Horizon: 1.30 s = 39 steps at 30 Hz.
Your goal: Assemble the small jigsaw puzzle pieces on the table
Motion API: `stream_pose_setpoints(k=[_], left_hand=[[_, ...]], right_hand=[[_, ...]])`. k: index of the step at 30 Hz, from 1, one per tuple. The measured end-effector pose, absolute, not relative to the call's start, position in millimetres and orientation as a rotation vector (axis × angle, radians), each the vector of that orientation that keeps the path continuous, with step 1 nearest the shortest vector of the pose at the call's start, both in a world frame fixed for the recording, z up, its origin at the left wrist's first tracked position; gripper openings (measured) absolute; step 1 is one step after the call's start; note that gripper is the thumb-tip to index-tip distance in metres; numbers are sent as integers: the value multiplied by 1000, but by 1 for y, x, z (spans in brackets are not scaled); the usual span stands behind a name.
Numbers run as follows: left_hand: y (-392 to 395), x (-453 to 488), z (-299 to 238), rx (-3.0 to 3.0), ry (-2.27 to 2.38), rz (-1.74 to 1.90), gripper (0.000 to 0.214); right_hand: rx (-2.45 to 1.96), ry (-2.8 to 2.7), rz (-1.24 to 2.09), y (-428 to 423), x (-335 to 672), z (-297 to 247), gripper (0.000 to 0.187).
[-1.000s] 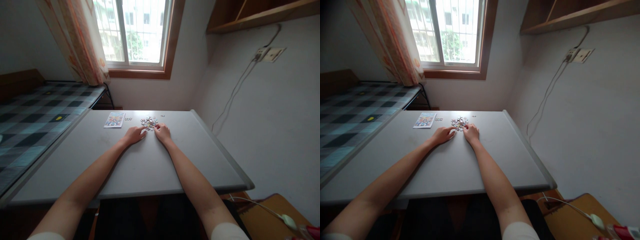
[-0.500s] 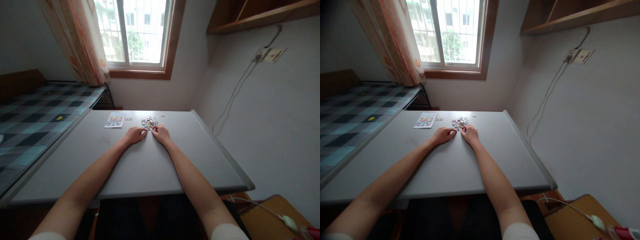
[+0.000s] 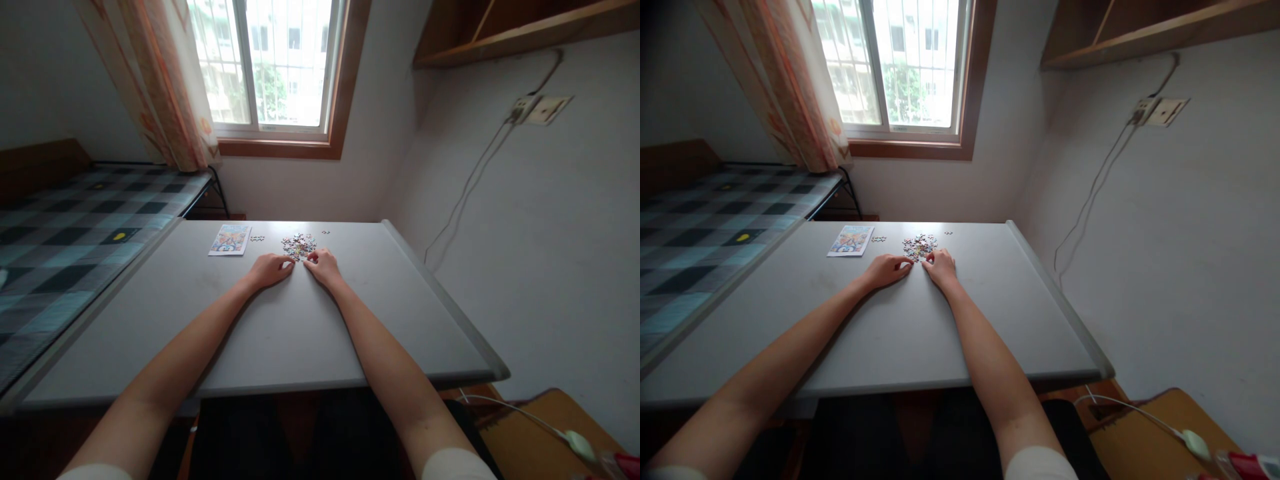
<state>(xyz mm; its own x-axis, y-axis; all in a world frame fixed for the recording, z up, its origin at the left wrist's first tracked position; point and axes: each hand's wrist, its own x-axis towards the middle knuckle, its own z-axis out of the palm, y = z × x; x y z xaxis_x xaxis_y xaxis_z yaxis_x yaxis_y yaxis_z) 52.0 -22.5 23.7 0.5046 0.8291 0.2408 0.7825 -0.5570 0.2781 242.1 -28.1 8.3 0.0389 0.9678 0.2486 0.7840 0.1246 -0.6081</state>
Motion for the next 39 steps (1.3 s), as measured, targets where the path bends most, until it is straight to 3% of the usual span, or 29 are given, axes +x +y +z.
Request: stream_pose_setpoints(k=[16, 27, 39], left_hand=[[-23, 52, 23, 2602, 1396, 539, 36], [-16, 48, 17, 2623, 1357, 621, 38], [-17, 48, 15, 2620, 1340, 686, 34]], right_hand=[[-1661, -1800, 371, -29, 241, 9, 16], [-1170, -1728, 731, -24, 234, 3, 12], [-1204, -1750, 743, -25, 234, 3, 14]])
